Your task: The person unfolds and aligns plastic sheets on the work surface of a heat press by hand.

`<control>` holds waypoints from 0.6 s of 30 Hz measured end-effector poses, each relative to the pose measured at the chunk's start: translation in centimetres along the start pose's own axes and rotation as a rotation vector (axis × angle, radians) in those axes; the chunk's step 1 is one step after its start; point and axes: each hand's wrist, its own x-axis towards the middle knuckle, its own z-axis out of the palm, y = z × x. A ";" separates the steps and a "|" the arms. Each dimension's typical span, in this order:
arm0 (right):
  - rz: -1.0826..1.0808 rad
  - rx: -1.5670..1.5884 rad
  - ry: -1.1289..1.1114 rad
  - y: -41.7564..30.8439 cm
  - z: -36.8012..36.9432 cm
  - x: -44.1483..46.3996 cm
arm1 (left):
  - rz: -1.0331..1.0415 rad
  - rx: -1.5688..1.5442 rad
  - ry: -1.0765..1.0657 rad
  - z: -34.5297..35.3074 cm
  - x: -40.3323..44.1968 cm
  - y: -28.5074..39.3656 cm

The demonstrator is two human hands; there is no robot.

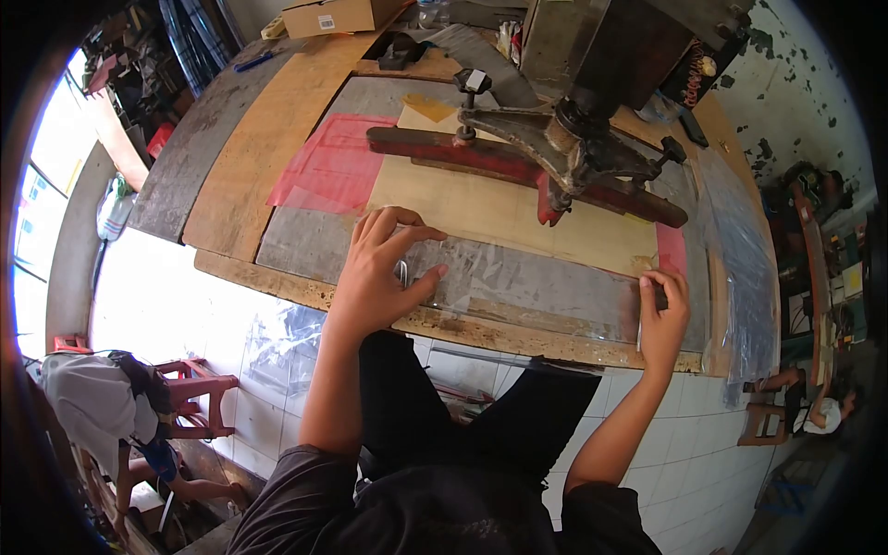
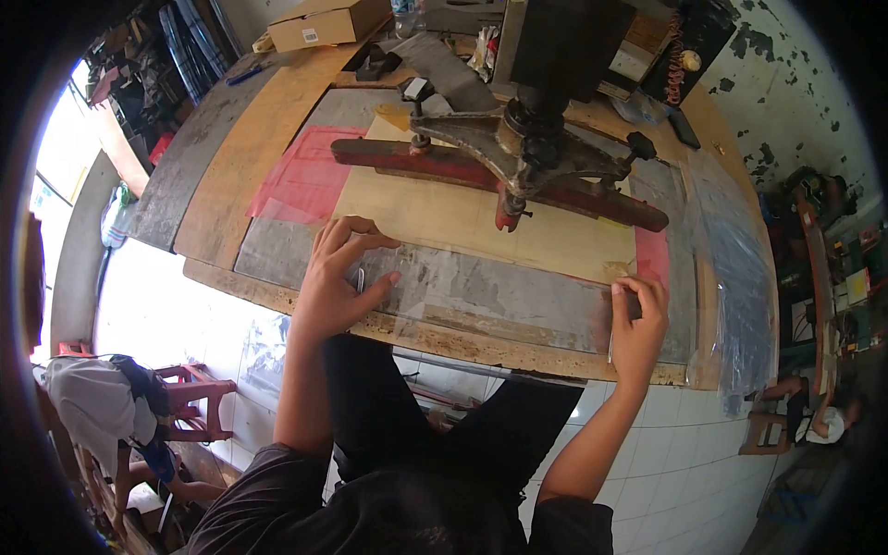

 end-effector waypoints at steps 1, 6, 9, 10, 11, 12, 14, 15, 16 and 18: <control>-0.001 -0.006 0.002 0.0 0.0 0.0 | 0.000 0.000 0.001 0.0 0.0 0.0; -0.005 -0.018 0.000 -0.1 -0.1 0.0 | -0.010 -0.003 -0.018 -0.1 0.0 0.0; -0.007 -0.019 0.006 0.1 0.0 0.0 | -0.001 -0.005 -0.021 -0.2 0.0 -0.1; -0.003 -0.014 0.003 0.1 0.0 0.0 | -0.001 -0.005 -0.020 -0.2 0.0 -0.1; 0.001 -0.010 -0.001 0.1 0.0 0.0 | -0.001 -0.011 -0.020 -0.1 0.0 0.0; 0.000 -0.009 0.000 0.0 0.0 0.0 | -0.002 -0.016 -0.020 -0.1 0.0 0.0; 0.009 -0.015 0.001 -0.2 -0.1 -0.1 | -0.001 -0.016 -0.022 -0.1 0.0 0.0; 0.009 -0.015 0.002 -0.2 -0.1 -0.1 | -0.001 -0.017 -0.024 -0.2 0.0 0.0; 0.010 -0.015 0.005 -0.1 0.0 -0.1 | 0.000 -0.016 -0.024 -0.2 0.0 0.0; 0.012 -0.015 0.009 -0.1 0.0 -0.1 | -0.011 -0.023 -0.033 -0.2 0.0 0.0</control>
